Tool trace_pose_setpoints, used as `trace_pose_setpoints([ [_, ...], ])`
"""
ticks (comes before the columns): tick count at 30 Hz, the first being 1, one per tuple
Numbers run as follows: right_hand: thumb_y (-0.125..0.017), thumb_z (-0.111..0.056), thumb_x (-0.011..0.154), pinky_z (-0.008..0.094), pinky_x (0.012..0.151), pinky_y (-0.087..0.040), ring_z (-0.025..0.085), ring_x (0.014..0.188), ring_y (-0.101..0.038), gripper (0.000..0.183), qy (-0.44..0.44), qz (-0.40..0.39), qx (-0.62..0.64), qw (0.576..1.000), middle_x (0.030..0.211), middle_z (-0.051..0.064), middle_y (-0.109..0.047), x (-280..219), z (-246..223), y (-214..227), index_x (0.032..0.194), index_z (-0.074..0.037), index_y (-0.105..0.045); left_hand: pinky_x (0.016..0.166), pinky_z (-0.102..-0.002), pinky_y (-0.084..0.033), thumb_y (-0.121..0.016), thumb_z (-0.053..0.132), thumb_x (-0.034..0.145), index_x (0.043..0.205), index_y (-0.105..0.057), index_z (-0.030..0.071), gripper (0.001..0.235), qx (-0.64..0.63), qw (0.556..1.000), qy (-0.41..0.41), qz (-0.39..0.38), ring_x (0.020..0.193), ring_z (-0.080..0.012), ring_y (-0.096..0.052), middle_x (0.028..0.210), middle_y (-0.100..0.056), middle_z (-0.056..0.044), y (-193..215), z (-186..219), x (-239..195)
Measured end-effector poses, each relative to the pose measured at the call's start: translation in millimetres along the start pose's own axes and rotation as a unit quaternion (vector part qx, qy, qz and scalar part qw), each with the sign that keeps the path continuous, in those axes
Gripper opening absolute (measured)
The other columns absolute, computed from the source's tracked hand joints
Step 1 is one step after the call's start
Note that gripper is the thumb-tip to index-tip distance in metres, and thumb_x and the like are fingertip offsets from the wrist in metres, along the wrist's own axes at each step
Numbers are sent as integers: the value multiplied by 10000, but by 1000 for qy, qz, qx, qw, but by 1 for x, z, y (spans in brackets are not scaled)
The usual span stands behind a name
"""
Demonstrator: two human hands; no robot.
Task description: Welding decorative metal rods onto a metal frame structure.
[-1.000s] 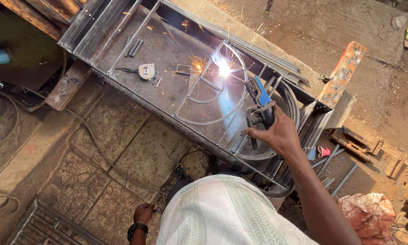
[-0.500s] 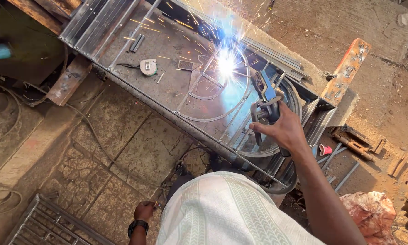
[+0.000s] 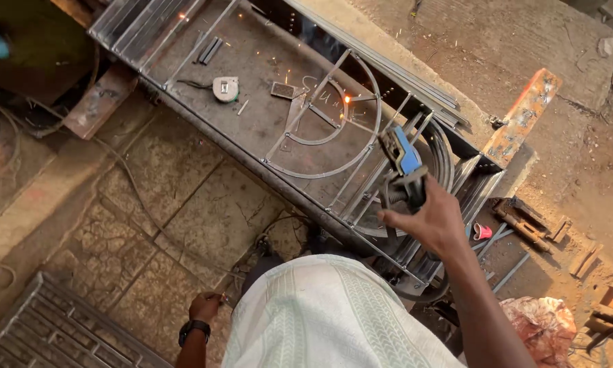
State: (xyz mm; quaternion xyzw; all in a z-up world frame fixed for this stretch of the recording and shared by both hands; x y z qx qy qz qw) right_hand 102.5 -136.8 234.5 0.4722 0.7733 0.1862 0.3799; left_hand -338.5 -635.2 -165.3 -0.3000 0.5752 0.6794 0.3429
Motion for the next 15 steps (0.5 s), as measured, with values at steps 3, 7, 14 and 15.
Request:
trace_pose_setpoints([
  [3, -911, -566, 440, 531, 1085, -515, 345, 1195, -681, 1006, -56, -34, -31, 997, 1225, 165, -727, -10, 6, -9, 1275, -80, -632, 814, -419, -602, -689, 329, 953, 1181, -741, 52, 363, -6, 1000, 13, -6, 872, -234, -761, 987, -824, -94, -2, 4, -15],
  [7, -942, -589, 437, 529, 1099, -470, 390, 1239, -614, 1233, -12, -13, -58, 998, 1294, 217, -654, -4, 16, -15, 1420, -4, -482, 831, -370, -576, -702, 331, 944, 1183, -739, 45, 375, 7, 1000, -14, -1, 907, -204, -761, 1009, -822, -79, -7, 1, -9],
  [14, -971, -524, 474, 517, 1045, -485, 408, 1156, -645, 1185, 20, 2, -60, 998, 1252, 267, -649, -3, -5, -11, 1396, 37, -481, 782, -344, -579, -733, 275, 898, 1094, -761, 1, 339, -47, 998, -50, 14, 859, -201, -786, 949, -826, -120, -19, -13, 16],
  [15, -913, -515, 462, 464, 1060, -558, 330, 1072, -761, 1053, -34, -25, -33, 999, 1167, 178, -757, -6, -5, -13, 1343, -43, -582, 770, -338, -581, -738, 266, 882, 1058, -776, -5, 325, -54, 996, -69, 20, 834, -203, -790, 918, -830, -126, -22, -15, 23],
])
Point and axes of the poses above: each hand's wrist, its own x-axis towards the middle knuckle, its own y-axis out of the back of the hand, z = x × y, the point moved 9 cm from there along x, towards the middle knuckle
